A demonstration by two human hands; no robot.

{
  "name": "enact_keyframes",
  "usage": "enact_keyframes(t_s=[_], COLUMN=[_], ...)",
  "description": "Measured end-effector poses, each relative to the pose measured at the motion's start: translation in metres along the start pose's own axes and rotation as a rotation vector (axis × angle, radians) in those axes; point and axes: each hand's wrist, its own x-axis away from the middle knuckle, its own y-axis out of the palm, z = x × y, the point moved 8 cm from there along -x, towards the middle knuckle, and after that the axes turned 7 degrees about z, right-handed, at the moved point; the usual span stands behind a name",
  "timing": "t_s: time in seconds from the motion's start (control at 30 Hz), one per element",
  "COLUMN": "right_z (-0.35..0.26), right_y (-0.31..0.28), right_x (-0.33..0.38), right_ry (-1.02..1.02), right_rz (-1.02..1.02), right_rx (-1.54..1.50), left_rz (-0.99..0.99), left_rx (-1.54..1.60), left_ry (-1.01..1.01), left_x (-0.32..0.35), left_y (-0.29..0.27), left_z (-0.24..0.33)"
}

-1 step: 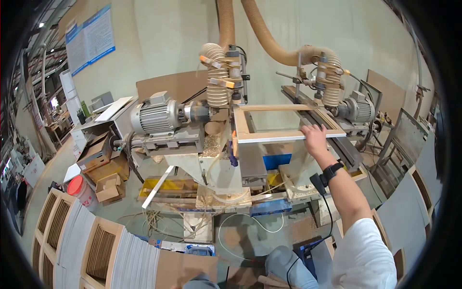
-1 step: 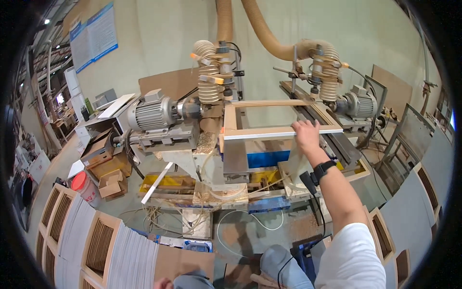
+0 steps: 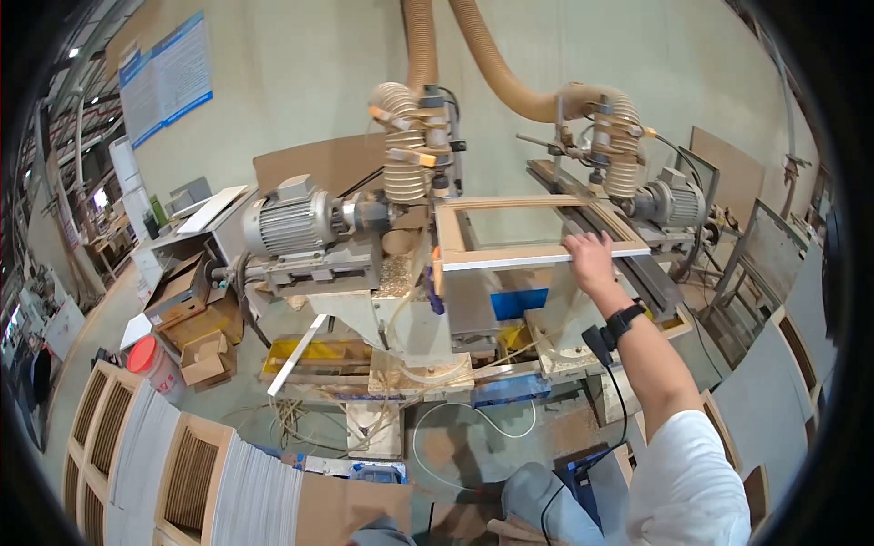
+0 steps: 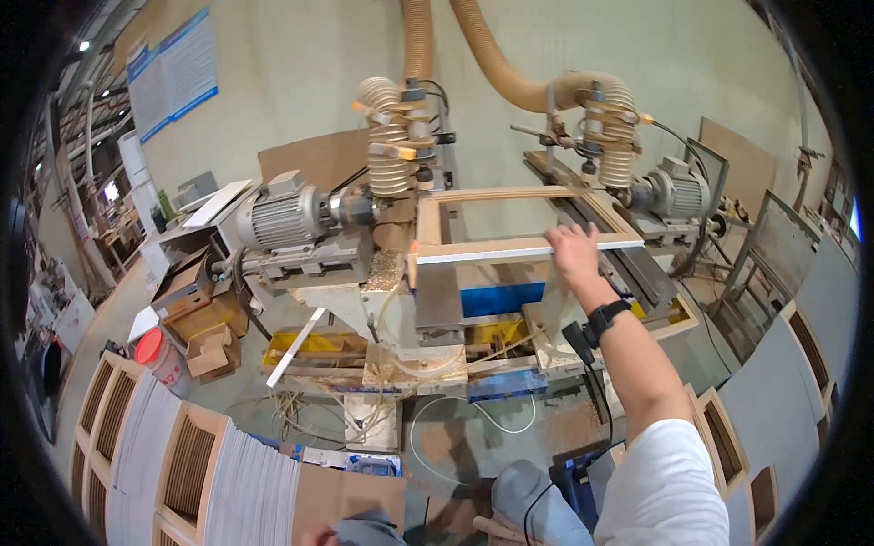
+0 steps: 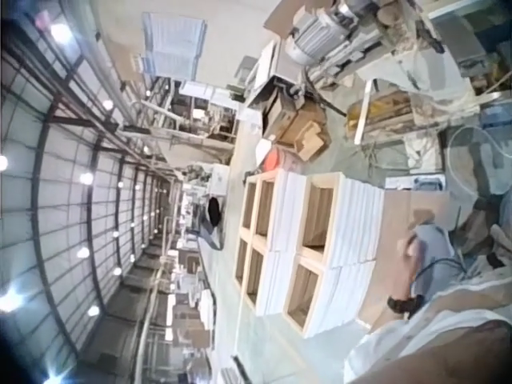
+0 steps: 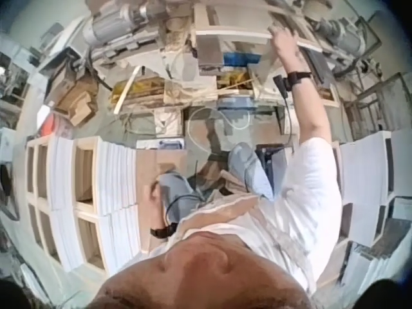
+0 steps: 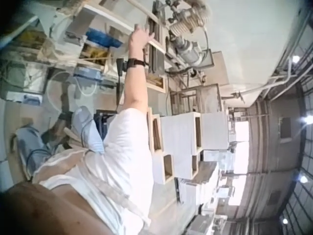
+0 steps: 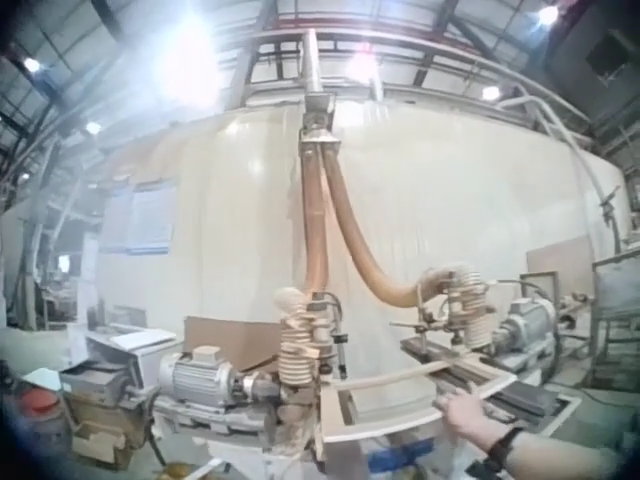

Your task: Placing wooden frames into an industrial machine for processing and stacking them.

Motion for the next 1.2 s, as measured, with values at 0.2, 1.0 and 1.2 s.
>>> enact_keyframes(t_s=[0.2, 1.0, 1.2], right_z=[-0.040, 0.219, 0.264], right_y=[-0.031, -0.121, -0.175], right_x=[0.008, 0.626, 0.519], right_ry=[-0.080, 1.188, 1.147], right_rz=[0.131, -0.781, -0.310], right_rx=[-0.183, -0.063, -0.310], left_rz=[-0.258, -0.255, -0.325], left_rx=[-0.288, -0.292, -0.163], left_ry=[0.449, 0.439, 0.955], left_x=[0.012, 0.007, 0.004], left_y=[0.091, 0.140, 0.229], left_z=[0.021, -0.015, 0.295])
